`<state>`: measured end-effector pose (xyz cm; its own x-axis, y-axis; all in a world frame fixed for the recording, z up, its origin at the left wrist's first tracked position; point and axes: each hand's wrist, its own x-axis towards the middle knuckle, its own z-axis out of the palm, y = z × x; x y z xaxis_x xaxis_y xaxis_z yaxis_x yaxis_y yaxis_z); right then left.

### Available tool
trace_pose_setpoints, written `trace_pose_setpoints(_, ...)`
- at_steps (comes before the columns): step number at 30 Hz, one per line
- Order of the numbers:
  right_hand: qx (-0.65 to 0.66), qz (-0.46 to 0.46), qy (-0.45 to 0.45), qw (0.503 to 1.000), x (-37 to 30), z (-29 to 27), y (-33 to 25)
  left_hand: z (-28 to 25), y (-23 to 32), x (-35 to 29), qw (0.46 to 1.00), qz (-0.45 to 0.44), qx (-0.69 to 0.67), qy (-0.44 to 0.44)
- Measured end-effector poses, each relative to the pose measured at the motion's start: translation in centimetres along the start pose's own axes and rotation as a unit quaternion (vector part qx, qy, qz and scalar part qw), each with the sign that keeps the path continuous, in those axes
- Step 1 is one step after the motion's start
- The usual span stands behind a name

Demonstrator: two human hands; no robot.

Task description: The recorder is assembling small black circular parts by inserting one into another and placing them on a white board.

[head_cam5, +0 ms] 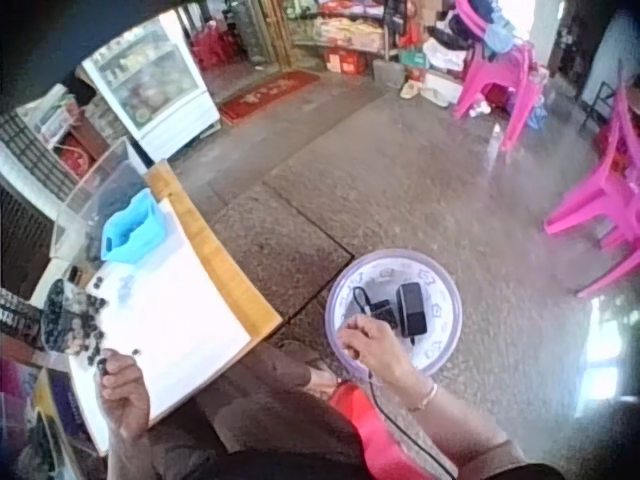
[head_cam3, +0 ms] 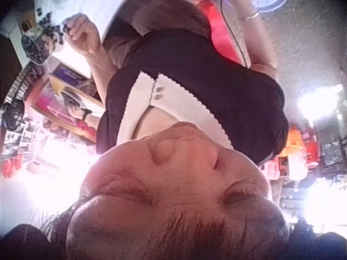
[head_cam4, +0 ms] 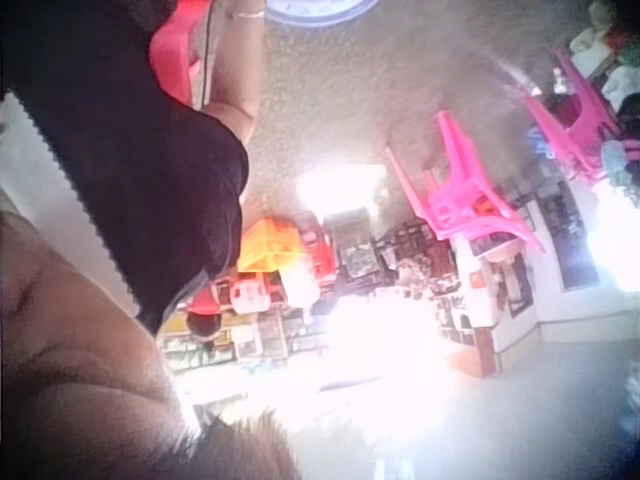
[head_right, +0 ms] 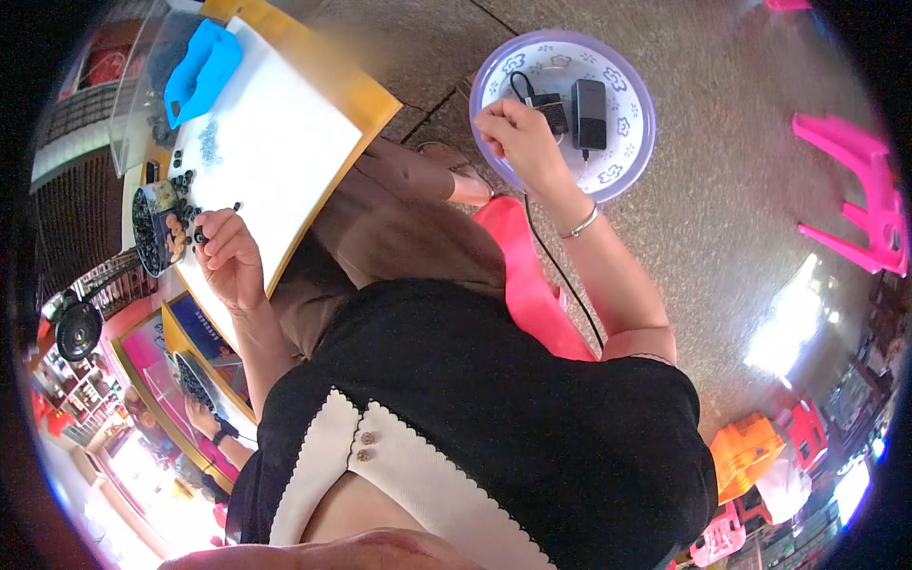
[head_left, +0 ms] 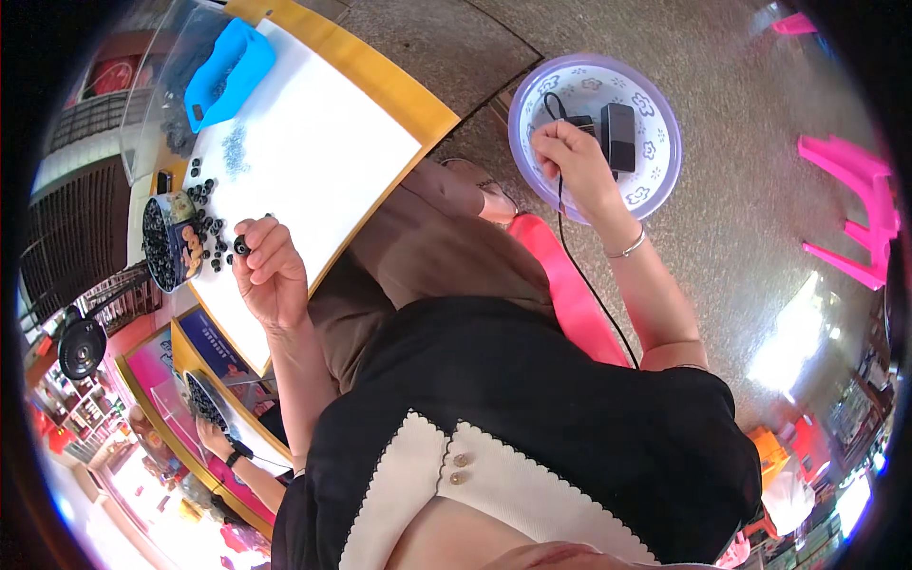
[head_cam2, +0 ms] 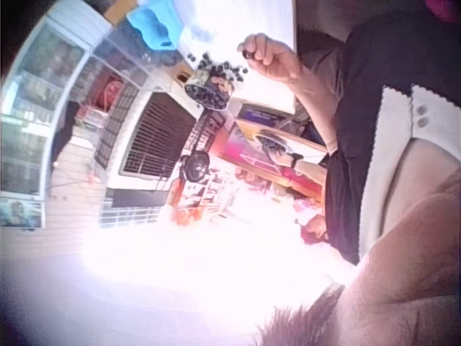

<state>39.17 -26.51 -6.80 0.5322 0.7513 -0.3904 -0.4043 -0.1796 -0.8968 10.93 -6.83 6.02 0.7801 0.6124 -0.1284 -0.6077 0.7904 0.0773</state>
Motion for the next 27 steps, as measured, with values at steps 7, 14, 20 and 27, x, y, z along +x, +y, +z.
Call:
trace_pose_setpoints(7, -0.112, 0.041, -0.119, 0.986, 1.8, 3.8, 6.8, -0.1, 0.1, 0.7, 1.0, 0.008, 0.011, 0.006)
trace_pose_setpoints(14, -0.6, -0.335, -0.117, 0.717, 8.7, 8.3, 24.7, -0.1, 0.2, 0.5, 1.0, 0.016, 0.015, 0.008)
trace_pose_setpoints(20, -0.414, -0.013, -0.045, 0.909, 9.2, 4.6, 36.5, 0.1, -0.2, 1.2, 1.0, 0.004, 0.02, 0.002)
trace_pose_setpoints(27, -0.221, -0.041, -0.318, 0.921, 6.4, 4.3, 21.7, -0.4, 0.2, 0.1, 1.0, 0.024, 0.014, 0.012)
